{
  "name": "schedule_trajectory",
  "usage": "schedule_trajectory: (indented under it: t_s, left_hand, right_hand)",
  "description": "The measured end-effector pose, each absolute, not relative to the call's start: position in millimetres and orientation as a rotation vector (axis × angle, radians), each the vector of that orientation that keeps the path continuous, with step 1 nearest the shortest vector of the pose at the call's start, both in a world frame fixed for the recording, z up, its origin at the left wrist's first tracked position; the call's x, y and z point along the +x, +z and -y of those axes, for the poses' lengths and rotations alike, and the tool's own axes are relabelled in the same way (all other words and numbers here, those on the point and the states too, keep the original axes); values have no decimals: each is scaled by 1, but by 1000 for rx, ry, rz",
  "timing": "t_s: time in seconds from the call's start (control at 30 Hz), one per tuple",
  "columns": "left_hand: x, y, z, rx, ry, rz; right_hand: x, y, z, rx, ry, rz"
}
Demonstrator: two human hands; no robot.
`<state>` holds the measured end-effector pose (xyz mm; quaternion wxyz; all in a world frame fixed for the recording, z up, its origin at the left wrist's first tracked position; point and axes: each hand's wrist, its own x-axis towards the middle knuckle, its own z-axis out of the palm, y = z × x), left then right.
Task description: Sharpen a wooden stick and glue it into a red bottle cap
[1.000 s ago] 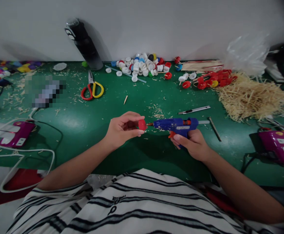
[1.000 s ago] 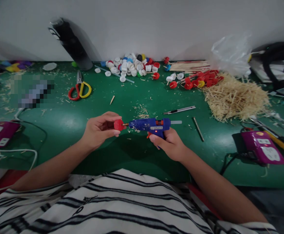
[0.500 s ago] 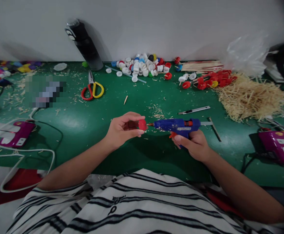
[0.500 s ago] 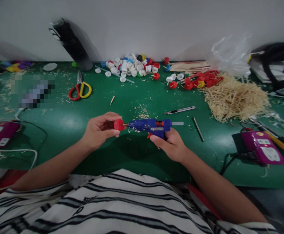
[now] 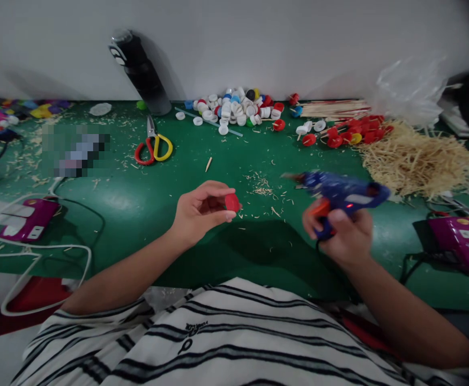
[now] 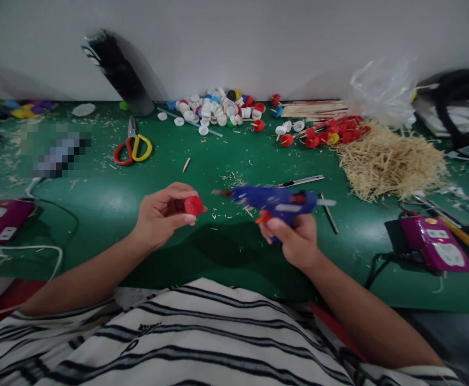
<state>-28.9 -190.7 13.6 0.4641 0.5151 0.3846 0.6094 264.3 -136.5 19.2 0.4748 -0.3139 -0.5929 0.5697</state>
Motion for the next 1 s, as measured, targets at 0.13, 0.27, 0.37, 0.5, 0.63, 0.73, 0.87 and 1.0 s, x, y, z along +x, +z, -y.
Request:
schedule_trajectory:
  t_s: [0.13, 0.27, 0.37, 0.5, 0.63, 0.73, 0.87, 1.0]
  left_hand:
    - [-29, 17, 189, 1134, 1501, -948]
    - [-27, 21, 191, 1075, 1414, -837]
    - [-27, 22, 192, 1057, 1395, -806]
    - [-27, 22, 192, 1030, 1391, -824]
    - [-27, 22, 191, 1052, 1371, -814]
    - [-27, 23, 191, 1067, 1367, -814]
    - [-26, 23, 191, 1079, 1342, -812]
    - [-27, 22, 192, 1093, 1328, -819]
  right_hand:
    - [264, 31, 127, -698, 1295, 1195]
    - [264, 26, 127, -696, 1335, 1240]
    - [261, 21, 133, -682, 1382, 1287]
    - [261, 21, 137, -676, 1400, 1313]
    - [262, 22, 137, -668, 1426, 1335]
    - [262, 21, 138, -644, 1443, 1355]
    - [263, 19, 138, -639, 1454, 1404]
    - [269, 13, 139, -671, 1446, 1510]
